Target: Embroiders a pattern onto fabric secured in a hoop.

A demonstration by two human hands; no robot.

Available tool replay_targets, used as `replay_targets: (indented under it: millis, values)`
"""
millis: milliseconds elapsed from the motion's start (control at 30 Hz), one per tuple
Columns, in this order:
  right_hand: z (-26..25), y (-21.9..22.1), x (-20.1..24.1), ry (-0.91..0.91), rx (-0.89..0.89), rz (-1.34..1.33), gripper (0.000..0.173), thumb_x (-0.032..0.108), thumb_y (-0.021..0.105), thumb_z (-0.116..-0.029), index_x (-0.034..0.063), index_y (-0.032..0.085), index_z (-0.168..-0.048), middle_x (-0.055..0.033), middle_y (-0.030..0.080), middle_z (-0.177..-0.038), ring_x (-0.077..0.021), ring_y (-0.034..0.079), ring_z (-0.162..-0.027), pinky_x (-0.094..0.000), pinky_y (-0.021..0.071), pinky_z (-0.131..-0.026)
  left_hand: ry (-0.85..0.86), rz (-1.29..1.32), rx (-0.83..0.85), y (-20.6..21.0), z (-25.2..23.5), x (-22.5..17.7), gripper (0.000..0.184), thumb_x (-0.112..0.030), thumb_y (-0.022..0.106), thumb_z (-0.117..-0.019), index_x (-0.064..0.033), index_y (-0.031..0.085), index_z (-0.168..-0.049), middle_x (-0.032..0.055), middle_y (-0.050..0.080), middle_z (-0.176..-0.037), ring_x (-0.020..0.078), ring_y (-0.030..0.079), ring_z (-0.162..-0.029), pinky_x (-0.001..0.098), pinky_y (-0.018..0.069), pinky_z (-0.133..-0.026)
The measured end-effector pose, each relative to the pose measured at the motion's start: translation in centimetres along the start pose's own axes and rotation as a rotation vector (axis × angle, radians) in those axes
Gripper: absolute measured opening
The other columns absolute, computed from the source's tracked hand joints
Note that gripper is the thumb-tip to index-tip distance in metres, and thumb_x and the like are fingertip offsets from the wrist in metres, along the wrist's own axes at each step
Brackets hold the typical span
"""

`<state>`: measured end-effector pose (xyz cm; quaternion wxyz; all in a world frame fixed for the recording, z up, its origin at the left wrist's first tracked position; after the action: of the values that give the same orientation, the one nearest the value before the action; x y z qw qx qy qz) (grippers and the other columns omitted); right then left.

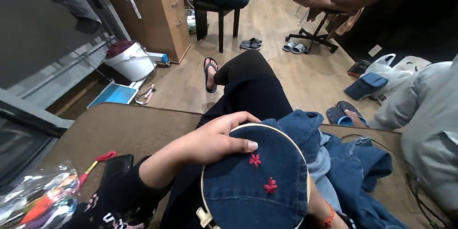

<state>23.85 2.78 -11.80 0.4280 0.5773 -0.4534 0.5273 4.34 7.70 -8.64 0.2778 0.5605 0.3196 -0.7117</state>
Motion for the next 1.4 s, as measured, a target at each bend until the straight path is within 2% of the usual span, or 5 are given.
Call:
replay_targets:
  millis: [600,867,1000,1167,1400]
  values:
    - [1.5,-0.7,-3.6,-0.305,0.113,-0.018,0.042,0.025,0.076,-0.0896,0.0234,0.061,-0.128,0.0266,0.069,-0.119,0.0174,0.058,-0.113,-0.0106,0.0483,-0.101,0.014,0.056,0.001,0.1,0.3,0.8,0.037,-0.010,0.061,-0.0956,-0.0147,0.060,-0.132,0.0042,0.073,-0.105,0.0113,0.071,-0.088,0.0274,0.0612,-0.076]
    - [1.4,-0.6,-3.3,-0.122,0.116,-0.261,0.034,0.025,0.073,-0.0924,0.0275,0.065,-0.126,0.0201,0.073,-0.116,0.0106,0.064,-0.108,-0.0142,0.0525,-0.097,0.015,0.046,0.005,0.2,0.6,0.6,0.037,-0.013,0.064,-0.0971,-0.0170,0.059,-0.133,0.0046,0.073,-0.105,0.0123,0.072,-0.088,0.0275,0.0616,-0.076]
    - [-1.1,-2.3,-3.4,-0.190,0.004,-0.384,0.020,0.019,0.062,-0.1006,0.0152,0.069,-0.119,-0.0019,0.074,-0.104,-0.0081,0.073,-0.091,-0.0264,0.0617,-0.082,0.001,0.112,-0.013,0.0,0.9,0.8,0.037,-0.014,0.068,-0.0937,-0.0151,0.061,-0.130,0.0053,0.073,-0.105,0.0129,0.072,-0.088,0.0275,0.0620,-0.076]
    - [0.5,-5.1,1.3,-0.618,-0.108,0.296,0.024,0.036,0.072,-0.0961,0.0306,0.066,-0.119,0.0148,0.065,-0.110,0.0015,0.064,-0.095,-0.0145,0.0545,-0.079,-0.020,0.168,-0.059,-0.1,1.4,1.4,0.035,-0.016,0.072,-0.0855,-0.0133,0.062,-0.119,0.0035,0.073,-0.095,0.0094,0.071,-0.082,0.0242,0.0601,-0.072]
    - [2.2,-0.9,2.9,-0.885,0.182,0.890,0.011,0.027,0.062,-0.1032,0.0259,0.069,-0.111,0.0047,0.067,-0.101,-0.0125,0.059,-0.099,-0.0294,0.0440,-0.090,-0.002,0.112,0.026,0.2,1.2,0.8,0.044,-0.020,0.073,-0.0826,-0.0153,0.060,-0.124,0.0019,0.073,-0.100,0.0085,0.071,-0.087,0.0252,0.0609,-0.075]
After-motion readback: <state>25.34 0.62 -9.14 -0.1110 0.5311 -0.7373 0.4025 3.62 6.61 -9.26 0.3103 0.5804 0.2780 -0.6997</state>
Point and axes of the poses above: each hand's wrist, its own z-axis away from the middle knuckle, its own y-axis out of the palm, x = y × z, the point moved 5 cm from there along -z, towards the middle knuckle
